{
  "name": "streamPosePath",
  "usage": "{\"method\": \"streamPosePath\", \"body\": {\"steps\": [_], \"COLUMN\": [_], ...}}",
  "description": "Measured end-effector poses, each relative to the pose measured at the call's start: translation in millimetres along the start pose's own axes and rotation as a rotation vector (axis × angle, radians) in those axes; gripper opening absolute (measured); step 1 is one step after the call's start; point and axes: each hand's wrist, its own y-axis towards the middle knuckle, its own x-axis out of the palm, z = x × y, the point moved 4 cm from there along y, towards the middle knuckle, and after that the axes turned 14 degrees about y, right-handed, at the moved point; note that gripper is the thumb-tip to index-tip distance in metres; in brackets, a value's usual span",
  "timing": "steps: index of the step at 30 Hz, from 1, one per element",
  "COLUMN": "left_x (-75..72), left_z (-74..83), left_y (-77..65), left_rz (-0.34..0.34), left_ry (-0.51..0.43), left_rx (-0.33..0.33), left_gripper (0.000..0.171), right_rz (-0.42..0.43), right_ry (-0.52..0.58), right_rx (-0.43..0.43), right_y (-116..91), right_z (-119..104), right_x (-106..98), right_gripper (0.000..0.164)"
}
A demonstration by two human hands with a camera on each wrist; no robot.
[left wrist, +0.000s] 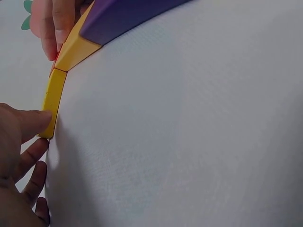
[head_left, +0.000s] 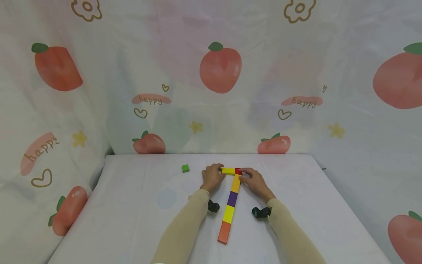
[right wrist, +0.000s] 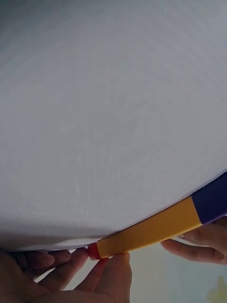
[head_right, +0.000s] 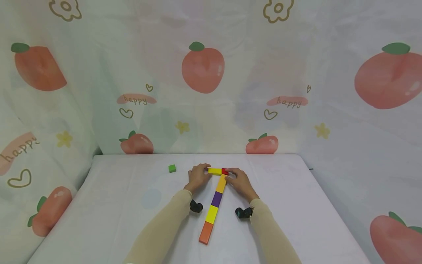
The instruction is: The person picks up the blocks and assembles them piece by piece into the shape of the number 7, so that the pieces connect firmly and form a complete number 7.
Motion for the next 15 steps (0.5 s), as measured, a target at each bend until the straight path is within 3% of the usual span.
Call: {"method": "streamPosePath", "body": {"steps": [9, 15], "left_x": [-2.8, -8.3], "left_z": [-9.4, -17.0], "left_y": [0.8, -0.7], "left_rz": [-0.029, -0.07], "left_ry": [-0.055, -0.168], "left_rx": [0.039, 0.047], "left_gripper": [0.035, 0.031], "right_rz": [-0.006, -0.01], "right_ry": [-0.006, 0.001], "right_rx": [-0.03, -0.024], "right_y": [2.3, 1.1], "right_z": [3.3, 2.0], "right_x": [-0.1, -1.0], "right_gripper": [0.042, 0.043]}}
